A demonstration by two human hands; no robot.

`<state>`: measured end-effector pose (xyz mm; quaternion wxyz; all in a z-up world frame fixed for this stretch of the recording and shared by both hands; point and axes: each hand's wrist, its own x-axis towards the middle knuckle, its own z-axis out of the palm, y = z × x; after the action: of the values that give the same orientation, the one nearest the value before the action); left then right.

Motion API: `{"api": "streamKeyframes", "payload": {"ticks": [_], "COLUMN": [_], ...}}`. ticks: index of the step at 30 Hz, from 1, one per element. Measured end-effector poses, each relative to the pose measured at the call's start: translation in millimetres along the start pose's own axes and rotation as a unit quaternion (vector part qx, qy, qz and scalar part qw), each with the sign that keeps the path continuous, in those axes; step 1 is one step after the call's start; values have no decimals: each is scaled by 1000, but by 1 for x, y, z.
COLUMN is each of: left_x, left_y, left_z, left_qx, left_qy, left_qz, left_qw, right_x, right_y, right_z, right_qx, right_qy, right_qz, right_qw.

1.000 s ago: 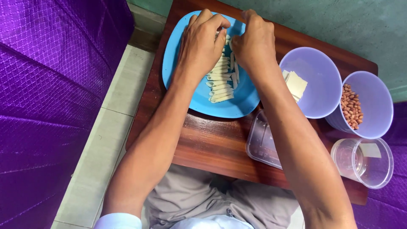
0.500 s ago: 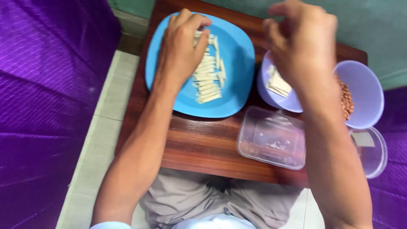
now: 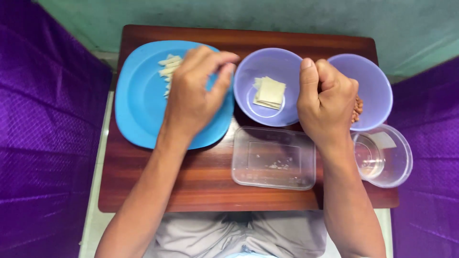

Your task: A person is manually wrapping individual peanuts in small, square pieces of dough, rolling them into cylindrical shapes on a low wooden table.

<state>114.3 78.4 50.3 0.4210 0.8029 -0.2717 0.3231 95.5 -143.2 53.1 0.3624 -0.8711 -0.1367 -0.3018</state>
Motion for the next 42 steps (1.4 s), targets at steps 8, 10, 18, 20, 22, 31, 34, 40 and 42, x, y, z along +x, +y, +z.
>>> {"api": "streamKeyframes", "payload": {"ticks": [8, 10, 18, 20, 22, 31, 34, 40, 42], "left_x": [9, 8, 16, 18, 20, 20, 18, 20, 21], "left_y": [9, 0, -1, -1, -1, 2, 3, 9, 14], "left_z": [93, 107, 107, 105, 102, 97, 97, 97, 95], "left_qx": [99, 158, 136, 119, 102, 88, 87, 86, 80], "left_qy": [-237, -260, -337, -332, -325, -304, -302, -329, -320], "left_qz": [-68, -67, -147, -144, -141, -121, -118, -149, -167], "left_qw": [964, 950, 920, 925, 930, 941, 942, 928, 929], "right_x": [-3, -1, 0, 1, 1, 1, 1, 0, 0], "right_y": [9, 9, 15, 16, 16, 20, 19, 20, 18], "right_z": [-18, -21, -23, -24, -23, -18, -17, -18, -19], "right_qx": [-61, -69, -32, -30, -27, -20, -11, -15, -6], "right_qy": [14, 4, -18, -16, -14, -12, -12, -13, -15], "right_qz": [-11, -26, -28, -24, -22, -29, -33, -33, -29], "right_qw": [998, 997, 999, 999, 999, 999, 999, 999, 999]}}
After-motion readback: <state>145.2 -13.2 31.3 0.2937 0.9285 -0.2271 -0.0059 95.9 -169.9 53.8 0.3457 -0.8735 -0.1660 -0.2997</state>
